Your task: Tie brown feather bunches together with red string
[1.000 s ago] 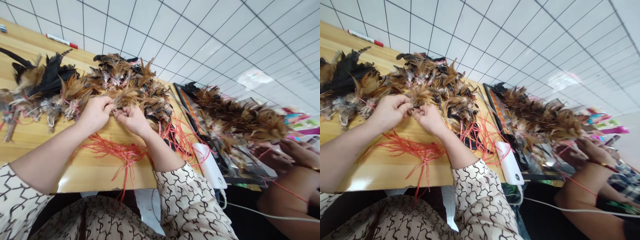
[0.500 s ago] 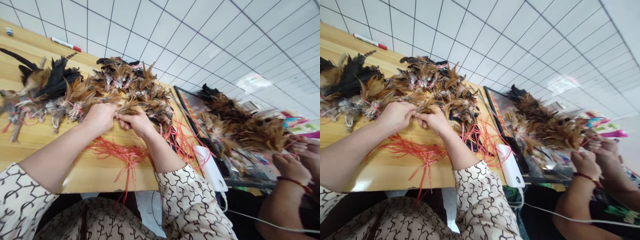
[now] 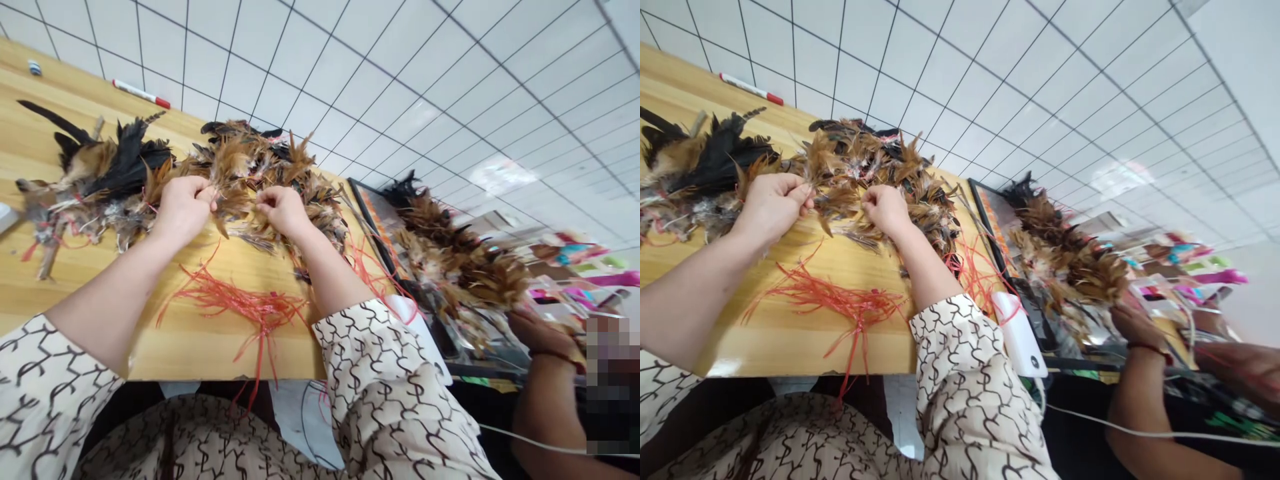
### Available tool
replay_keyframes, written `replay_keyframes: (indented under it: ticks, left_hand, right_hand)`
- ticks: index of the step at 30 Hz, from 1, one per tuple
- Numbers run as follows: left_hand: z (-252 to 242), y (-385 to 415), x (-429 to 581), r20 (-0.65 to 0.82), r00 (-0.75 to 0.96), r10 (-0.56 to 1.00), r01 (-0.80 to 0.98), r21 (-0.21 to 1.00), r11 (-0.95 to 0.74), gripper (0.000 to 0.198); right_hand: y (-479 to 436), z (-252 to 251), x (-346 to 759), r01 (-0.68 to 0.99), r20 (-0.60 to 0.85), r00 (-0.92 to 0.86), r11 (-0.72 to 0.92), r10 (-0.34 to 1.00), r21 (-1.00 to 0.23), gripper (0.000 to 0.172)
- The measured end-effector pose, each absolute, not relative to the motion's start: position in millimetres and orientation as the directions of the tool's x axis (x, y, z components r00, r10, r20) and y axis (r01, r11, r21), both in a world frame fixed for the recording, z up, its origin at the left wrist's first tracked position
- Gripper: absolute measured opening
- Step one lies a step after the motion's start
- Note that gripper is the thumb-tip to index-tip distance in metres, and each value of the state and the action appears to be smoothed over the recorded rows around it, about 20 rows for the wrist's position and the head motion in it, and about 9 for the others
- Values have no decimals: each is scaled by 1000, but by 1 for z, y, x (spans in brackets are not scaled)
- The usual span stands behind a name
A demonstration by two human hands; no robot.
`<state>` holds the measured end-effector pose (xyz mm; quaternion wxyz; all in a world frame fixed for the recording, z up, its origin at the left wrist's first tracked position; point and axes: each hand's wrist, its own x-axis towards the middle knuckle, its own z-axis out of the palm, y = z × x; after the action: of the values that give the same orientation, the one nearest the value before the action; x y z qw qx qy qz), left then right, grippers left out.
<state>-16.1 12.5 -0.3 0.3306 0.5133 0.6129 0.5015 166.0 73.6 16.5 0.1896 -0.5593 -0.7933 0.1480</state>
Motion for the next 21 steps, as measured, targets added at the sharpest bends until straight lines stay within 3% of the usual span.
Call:
replay_keyframes:
  ticks: [4,8,11,15,21]
  left_hand:
    - [-8,15,-15,109,-248,963,266,963,-41,18]
    - [-8,15,-13,88,-249,964,232,972,-28,18]
    - [-5,15,-11,62,-255,965,186,982,-14,19]
    - [1,11,-7,75,-256,964,200,979,-23,19]
    - [4,-2,1,220,-180,959,498,861,-104,19]
  right_hand:
    - [78,6,152,901,40,-396,396,918,-178,19]
    - [78,6,150,904,-34,-425,422,904,-67,23]
    - [70,15,157,911,30,-413,412,910,18,27]
    - [42,32,163,914,132,-403,391,906,108,30]
    - [-1,38,150,906,39,-416,411,908,104,30]
